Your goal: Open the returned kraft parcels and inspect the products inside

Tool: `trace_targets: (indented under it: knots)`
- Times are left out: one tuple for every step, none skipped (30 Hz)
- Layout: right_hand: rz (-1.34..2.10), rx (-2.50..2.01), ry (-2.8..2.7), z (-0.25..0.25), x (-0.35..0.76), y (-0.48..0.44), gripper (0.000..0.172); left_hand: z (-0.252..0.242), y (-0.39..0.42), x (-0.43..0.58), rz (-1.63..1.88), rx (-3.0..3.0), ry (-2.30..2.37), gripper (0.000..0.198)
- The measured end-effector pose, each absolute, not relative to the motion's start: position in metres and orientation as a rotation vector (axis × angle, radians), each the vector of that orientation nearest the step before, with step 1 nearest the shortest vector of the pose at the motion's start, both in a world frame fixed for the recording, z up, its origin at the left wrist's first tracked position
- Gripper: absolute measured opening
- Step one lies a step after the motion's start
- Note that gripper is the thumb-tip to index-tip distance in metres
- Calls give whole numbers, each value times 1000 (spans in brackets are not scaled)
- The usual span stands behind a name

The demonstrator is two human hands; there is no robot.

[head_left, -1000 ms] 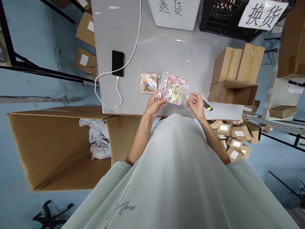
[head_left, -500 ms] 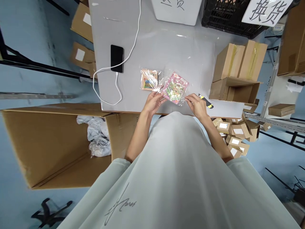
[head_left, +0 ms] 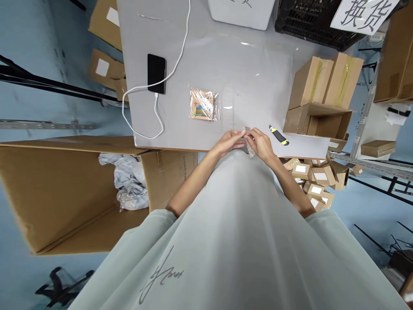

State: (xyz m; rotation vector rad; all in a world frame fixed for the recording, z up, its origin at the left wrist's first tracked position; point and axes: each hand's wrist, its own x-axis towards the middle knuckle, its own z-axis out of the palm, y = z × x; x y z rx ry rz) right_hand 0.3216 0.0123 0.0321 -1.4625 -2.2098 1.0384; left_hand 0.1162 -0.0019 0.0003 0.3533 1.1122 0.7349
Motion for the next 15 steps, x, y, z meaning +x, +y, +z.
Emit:
trace_targets:
  knots:
    - [1072,-1461,-2183,31,323,10,37,0,-1,119,718,385,1149,53]
    - [1102,-1460,-2163,30,324,9,37,-1,0,120,707,416,1182,49]
    - [1130,-1461,-2146,29,324,8,36,-2,1,121,705,447,1205,44]
    - [1156,-1466,-2122,28,324,7,37,-2,2,122,710,475,1218,40]
    - [1181,-1473,-2087,26,324,6,38,-1,3,122,721,495,1222,37]
    - [1207,-1484,-2033,24,323,6,41,-1,4,121,735,504,1221,36]
    - [1235,-1499,-1956,21,322,6,45,1,4,121,749,503,1217,37]
    - [1268,-1515,-1861,18,321,7,50,2,4,121,765,495,1210,40]
    - [1306,-1527,-1757,15,320,7,54,5,4,121,780,485,1202,44]
    - [1346,-1533,-1656,11,319,8,59,7,3,121,795,479,1196,47]
    - [1385,-1532,-1568,8,318,8,63,10,3,121,810,483,1189,50]
    - [1417,-1526,-1498,5,317,8,65,12,2,121,824,497,1184,51]
    - [1439,-1517,-1447,3,317,8,67,14,2,122,832,518,1178,53]
    - [1449,-1508,-1411,1,316,8,68,16,2,122,837,539,1174,54]
    - [1450,-1504,-1386,0,315,8,68,17,2,123,840,556,1171,55]
